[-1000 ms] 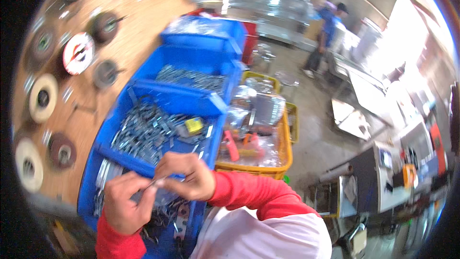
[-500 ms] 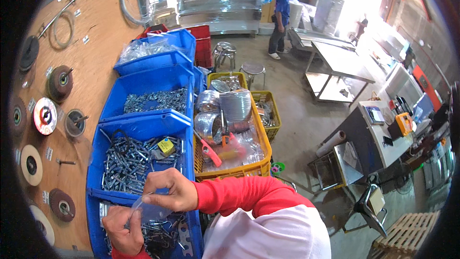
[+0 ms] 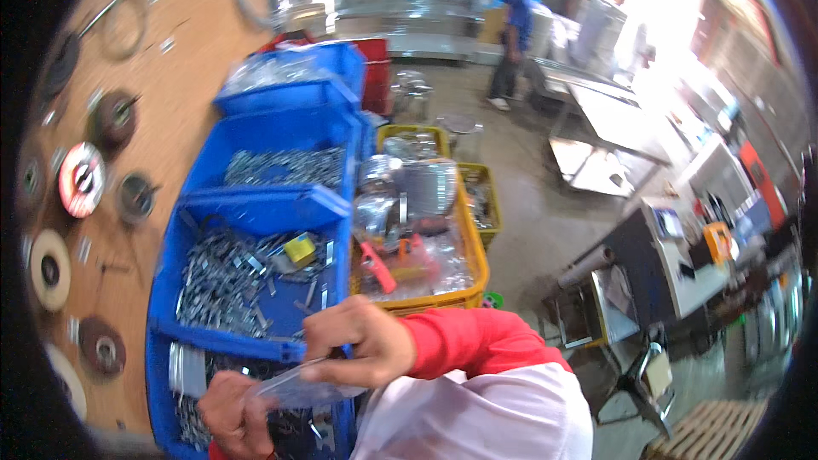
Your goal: The person sorts small metal fasteners from a blue bin into small clear plastic bags. They repeatedly pick fasteners, place them into bags, and set the filled bags into a yellow crate. The person also briefly handles a small metal plate and places it into a bag.
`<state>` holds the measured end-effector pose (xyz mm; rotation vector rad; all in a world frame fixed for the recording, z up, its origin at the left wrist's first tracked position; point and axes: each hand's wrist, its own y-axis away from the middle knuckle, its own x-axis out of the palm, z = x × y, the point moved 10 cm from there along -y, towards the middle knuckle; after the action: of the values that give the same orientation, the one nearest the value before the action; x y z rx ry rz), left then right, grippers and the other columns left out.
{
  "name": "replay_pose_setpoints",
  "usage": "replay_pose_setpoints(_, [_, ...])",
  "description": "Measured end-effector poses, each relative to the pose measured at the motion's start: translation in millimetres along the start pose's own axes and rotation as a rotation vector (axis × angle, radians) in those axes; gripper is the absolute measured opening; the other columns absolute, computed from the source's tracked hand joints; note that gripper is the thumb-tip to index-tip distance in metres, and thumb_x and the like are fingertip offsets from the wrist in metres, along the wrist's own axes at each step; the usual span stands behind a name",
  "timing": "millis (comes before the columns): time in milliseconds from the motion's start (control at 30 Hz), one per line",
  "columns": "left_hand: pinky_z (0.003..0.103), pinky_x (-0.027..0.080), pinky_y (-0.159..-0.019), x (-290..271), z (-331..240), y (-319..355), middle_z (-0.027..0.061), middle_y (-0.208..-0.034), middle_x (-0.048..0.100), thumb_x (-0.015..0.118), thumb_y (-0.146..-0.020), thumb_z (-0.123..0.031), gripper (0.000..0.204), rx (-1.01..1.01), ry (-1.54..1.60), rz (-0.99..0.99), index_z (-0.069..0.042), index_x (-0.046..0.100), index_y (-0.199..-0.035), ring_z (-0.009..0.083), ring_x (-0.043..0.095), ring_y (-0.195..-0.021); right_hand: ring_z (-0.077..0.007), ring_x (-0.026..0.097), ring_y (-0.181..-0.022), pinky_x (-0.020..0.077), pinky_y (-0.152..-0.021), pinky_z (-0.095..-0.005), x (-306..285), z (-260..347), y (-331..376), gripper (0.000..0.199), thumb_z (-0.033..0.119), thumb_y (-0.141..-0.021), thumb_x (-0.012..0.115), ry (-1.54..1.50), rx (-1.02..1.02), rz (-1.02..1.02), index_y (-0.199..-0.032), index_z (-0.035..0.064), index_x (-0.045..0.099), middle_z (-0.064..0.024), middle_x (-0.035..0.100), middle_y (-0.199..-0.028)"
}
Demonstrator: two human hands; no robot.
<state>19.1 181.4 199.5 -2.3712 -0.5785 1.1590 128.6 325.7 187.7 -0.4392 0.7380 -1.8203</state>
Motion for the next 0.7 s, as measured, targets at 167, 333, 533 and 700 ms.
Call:
replay_pose_setpoints(167, [0.042, 0.055, -0.079, 9.4, 25.3, 7.0, 0.0213, -0.108, 0.073, 0.071, -0.093, -0.029, 0.039, -0.2, 0.214, 0.066, 0.003, 0.071, -0.114, 0.0328, 0.073, -0.09, -0.016, 0.064, -0.068, 0.047, -0.061, -0.0319, -22.6, -17.6, -12.3, 0.009, 0.007, -0.09, 0.074, 0.108, 0.194, -0.015, -0.087, -0.0015, 0.072, -0.0091, 0.067, -0.075])
replay_pose_setpoints(333, [0.044, 0.053, -0.099, 48.5, 3.5, 31.2, 0.0222, -0.132, 0.065, 0.067, -0.089, -0.066, 0.084, -0.205, 0.543, 0.309, 0.004, 0.06, -0.136, 0.0321, 0.071, -0.108, -0.0078, 0.057, -0.067, 0.0467, -0.06, -0.0282, -113.3, -76.9, -85.2, 0.018, 0.007, -0.091, 0.073, 0.349, 0.177, -0.221, -0.074, 0.0017, 0.068, -0.0015, 0.066, -0.07])
replay_pose_setpoints(533, [0.043, 0.055, -0.08, 28.7, -80.2, 43.8, 0.016, -0.101, 0.073, 0.06, -0.097, -0.017, 0.031, 0.234, 1.114, 0.285, 0.003, 0.071, -0.117, 0.0325, 0.072, -0.089, -0.0096, 0.061, -0.055, 0.0469, -0.052, -0.0279, -233.1, -93.1, -286.2, 0.028, 0.024, -0.091, 0.073, 0.908, -0.119, -0.524, -0.077, -0.0002, 0.073, -0.0046, 0.066, -0.059])
replay_pose_setpoints(700, [0.04, 0.039, -0.045, 7.5, -78.2, 38.5, 0.0126, -0.064, 0.06, 0.065, -0.091, -0.017, 0.025, 0.21, 1.015, 0.056, -0.008, 0.062, -0.068, 0.0317, 0.055, -0.047, -0.0111, 0.068, -0.069, 0.0537, -0.057, -0.0302, -175.1, -65.9, -307.6, 0.029, 0.022, -0.097, 0.066, 0.619, -0.218, -0.356, -0.105, -0.0044, 0.074, -0.0071, 0.073, -0.081])
